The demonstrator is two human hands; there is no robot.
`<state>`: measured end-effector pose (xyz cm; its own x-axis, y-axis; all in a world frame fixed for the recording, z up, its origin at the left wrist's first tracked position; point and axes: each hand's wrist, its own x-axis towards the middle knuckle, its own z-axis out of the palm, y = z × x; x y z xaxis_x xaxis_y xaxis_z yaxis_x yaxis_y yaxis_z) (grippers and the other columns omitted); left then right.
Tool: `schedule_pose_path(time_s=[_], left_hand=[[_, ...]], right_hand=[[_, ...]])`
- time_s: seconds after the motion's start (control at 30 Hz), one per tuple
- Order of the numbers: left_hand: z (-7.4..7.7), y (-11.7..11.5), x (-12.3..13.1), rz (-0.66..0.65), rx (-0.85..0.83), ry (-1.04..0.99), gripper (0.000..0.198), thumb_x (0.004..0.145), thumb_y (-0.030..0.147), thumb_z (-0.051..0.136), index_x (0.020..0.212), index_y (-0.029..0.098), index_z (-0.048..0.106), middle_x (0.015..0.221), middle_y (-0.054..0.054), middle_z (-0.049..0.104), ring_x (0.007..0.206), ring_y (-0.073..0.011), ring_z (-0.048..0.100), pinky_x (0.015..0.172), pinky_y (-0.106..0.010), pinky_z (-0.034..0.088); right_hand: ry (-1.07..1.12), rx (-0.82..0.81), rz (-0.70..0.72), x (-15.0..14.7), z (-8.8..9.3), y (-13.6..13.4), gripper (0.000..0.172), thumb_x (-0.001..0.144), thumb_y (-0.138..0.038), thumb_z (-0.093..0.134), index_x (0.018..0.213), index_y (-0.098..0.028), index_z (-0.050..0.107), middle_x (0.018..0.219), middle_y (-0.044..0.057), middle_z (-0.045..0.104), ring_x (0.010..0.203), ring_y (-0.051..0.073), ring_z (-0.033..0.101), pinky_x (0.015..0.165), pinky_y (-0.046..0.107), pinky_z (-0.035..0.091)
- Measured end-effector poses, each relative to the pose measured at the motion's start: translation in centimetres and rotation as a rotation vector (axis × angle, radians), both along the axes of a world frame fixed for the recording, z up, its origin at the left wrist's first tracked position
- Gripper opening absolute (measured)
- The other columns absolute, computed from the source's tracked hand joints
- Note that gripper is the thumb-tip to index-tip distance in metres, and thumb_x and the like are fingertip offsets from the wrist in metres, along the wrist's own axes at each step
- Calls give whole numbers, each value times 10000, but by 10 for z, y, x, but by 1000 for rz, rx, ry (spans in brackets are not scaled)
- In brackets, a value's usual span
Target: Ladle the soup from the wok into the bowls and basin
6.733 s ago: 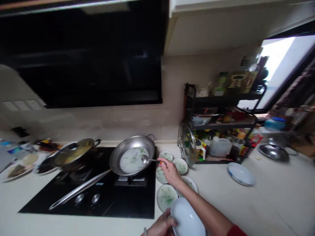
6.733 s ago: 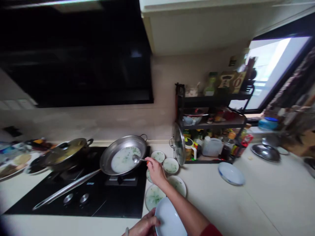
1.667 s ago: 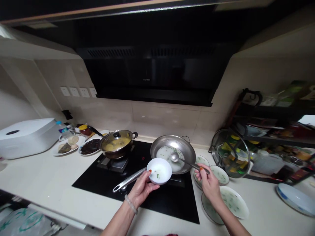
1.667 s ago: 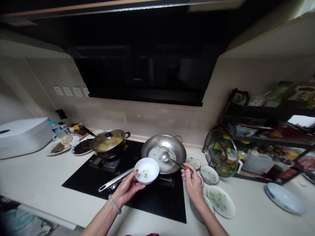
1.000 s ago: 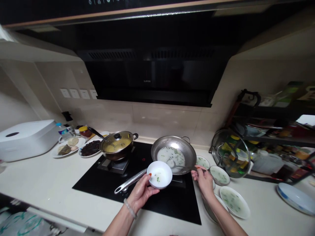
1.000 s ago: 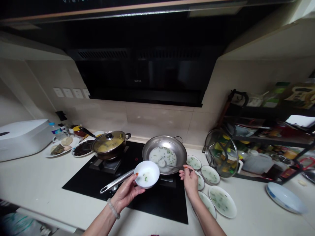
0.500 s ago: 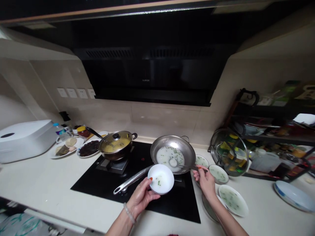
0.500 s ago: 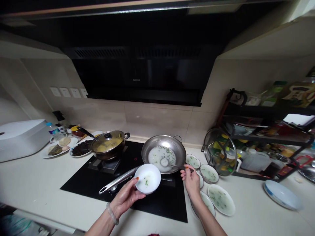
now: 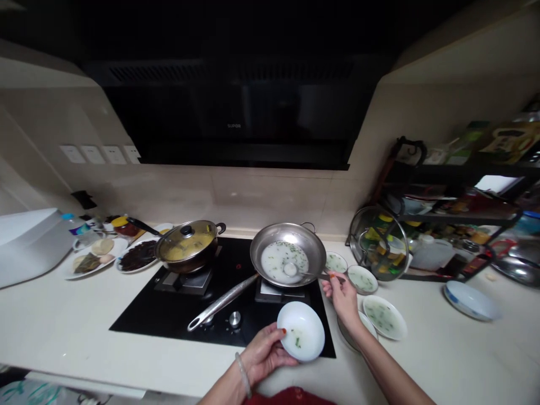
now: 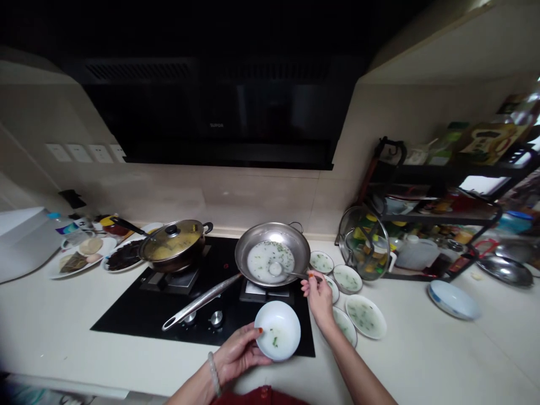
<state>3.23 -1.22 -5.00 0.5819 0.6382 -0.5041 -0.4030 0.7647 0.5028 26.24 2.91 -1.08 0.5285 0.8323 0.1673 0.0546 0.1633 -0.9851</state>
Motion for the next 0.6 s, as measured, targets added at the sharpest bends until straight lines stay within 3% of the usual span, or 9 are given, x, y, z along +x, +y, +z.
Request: schedule_pose_path(time_s=[0.3, 0.6], left_hand=[[-48, 20, 39, -129, 3, 66, 354, 718, 104, 594, 1040, 105, 446, 731, -103, 666, 619, -224, 677, 588, -348, 552], [-63, 29, 62, -221, 56, 46, 396, 703, 144, 635, 1058, 98, 466, 765, -100, 666, 624, -206, 672, 617, -353, 550]], right_hand=[[55, 7, -37, -6, 0, -3, 425, 726, -542, 611, 914, -164, 555, 594, 13, 637, 491, 134, 564, 426, 232, 440], [58, -3, -25, -10, -2, -9, 425, 733, -548, 602, 935, -176, 558, 629, 16, 641, 497, 136, 551, 447, 244, 433]])
